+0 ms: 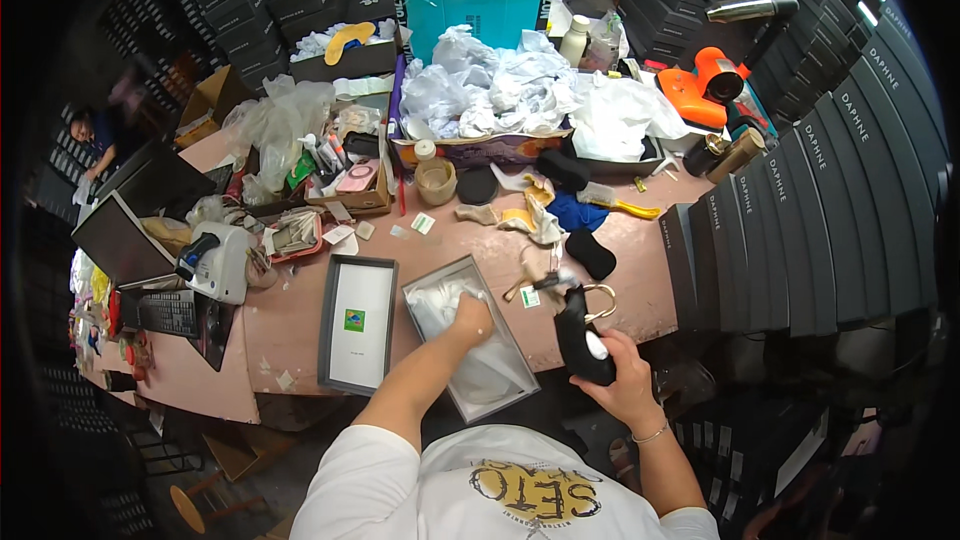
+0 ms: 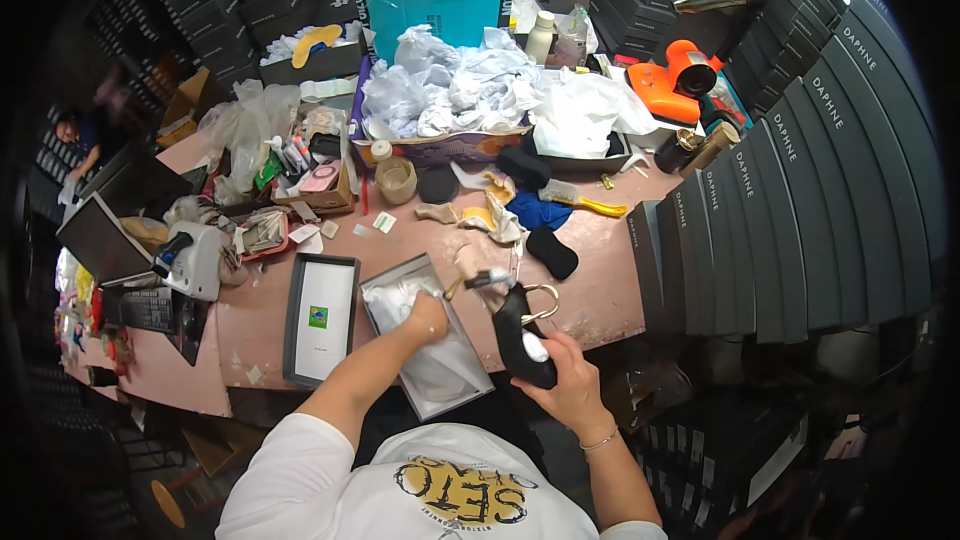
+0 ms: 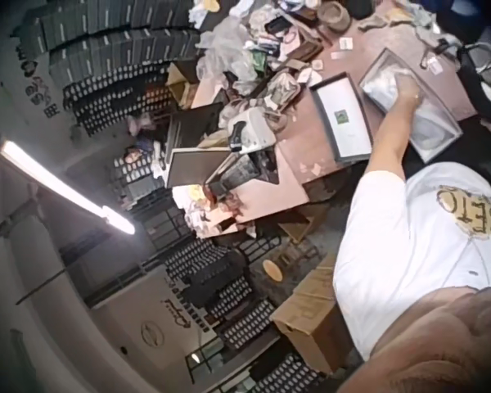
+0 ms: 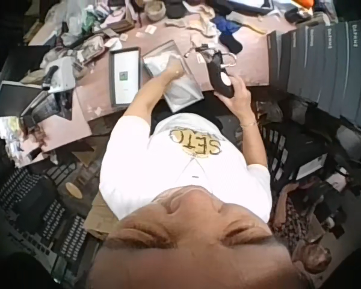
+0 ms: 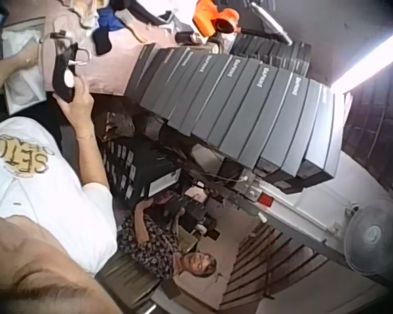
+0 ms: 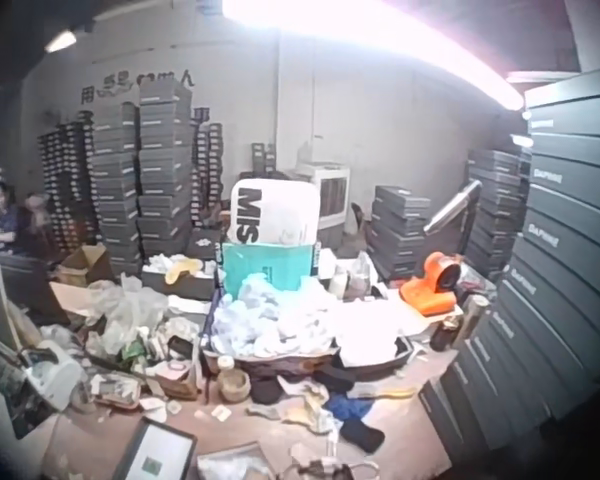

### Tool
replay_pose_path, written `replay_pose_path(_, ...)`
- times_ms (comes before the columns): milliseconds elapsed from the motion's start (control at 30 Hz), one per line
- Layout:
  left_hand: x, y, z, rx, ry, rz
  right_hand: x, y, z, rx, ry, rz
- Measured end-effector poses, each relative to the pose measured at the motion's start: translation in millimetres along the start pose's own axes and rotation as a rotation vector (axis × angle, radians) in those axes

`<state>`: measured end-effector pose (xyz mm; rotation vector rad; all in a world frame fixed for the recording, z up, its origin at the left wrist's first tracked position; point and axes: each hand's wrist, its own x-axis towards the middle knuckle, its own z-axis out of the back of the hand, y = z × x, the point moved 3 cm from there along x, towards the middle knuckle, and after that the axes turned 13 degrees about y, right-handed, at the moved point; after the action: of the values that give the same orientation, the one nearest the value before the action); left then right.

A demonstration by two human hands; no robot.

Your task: Inspecting and packaging high-heeled shoes into boxes with protective tissue paper and foam inserts.

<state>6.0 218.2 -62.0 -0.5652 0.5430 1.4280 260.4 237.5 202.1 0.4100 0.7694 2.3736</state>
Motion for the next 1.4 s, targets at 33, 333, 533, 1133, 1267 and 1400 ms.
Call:
replay_pose_path(33, 1, 2, -5, -0.026, -0.064, -0.032, 0, 5, 2, -0.017, 0.035, 0.065)
replay_pose_path(333, -169, 51, 135, -0.56, -0.177, -0.29, 42, 33, 6, -0.409, 0.551, 0.664)
replay_pose_path(533, -119, 13, 19, -0.056, -0.338, -0.059, 59, 53, -22, -0.574, 0.561, 1.0)
replay_pose_path(1133, -197, -15, 88, -1.34, 0.185, -0.461, 37, 54, -10, -0.521, 0.499, 1.043)
replay_pose_path(1267, -234, -39, 33, -1.857, 0.402, -0.535, 72, 56, -26, -0.505, 0.464, 1.023)
replay_pose_path(1400, -246, -54, -1, -2.547, 0.068, -0.42, 84, 62, -51, -0.34, 0.428, 0.729)
